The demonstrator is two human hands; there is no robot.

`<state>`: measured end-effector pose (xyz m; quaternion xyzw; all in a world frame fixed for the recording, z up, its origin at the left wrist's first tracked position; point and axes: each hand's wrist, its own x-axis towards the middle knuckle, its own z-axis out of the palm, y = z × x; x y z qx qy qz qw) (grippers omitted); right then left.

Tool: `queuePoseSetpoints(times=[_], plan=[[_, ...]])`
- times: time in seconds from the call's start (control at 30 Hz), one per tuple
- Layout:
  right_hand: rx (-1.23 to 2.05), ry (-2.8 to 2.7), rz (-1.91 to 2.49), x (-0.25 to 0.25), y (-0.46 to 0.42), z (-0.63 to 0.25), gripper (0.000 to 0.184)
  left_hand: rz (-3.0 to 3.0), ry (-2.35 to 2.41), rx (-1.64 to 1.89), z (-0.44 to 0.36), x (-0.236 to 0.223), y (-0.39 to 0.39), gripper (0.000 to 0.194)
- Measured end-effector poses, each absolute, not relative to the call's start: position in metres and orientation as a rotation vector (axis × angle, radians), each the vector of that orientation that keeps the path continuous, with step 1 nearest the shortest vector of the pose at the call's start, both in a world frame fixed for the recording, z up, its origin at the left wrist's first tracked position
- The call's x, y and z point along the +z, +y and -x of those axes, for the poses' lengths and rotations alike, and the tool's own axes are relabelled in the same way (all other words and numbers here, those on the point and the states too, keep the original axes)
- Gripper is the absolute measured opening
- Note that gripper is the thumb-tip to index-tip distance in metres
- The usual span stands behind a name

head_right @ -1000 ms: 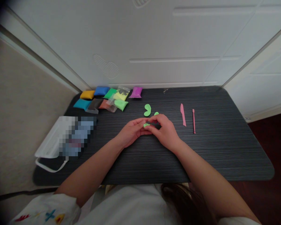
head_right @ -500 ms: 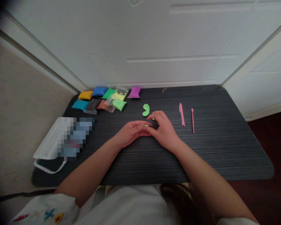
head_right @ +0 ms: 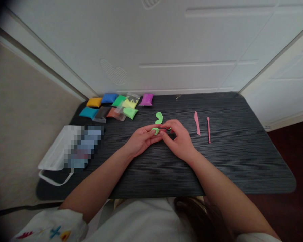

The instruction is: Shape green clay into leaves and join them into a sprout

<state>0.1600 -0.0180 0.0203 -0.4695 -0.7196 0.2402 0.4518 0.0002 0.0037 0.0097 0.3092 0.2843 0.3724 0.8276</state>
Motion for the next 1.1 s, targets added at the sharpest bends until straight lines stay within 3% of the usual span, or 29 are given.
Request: queuePoseSetpoints(times=[0.37, 0.57, 1.1], plan=[[0.575, -1.814, 1.155, 0.0204, -0.0179, -0.1585, 0.014, -0.603, 0.556, 0.854, 0.0004, 0.0082, 0.0058, 0.030], [0.549, -1.817, 1.174, 0.0204, -0.0182, -0.1599, 0.015, -0.676, 0.731, 0.889, 0.0012, 0.0026, 0.0085, 0.007], [0.557, -1.804, 1.174, 0.0195, -0.0178, -0.1594, 0.015, -0.618, 0.582, 0.913, -0.0018, 0.0061, 0.0046, 0.037]])
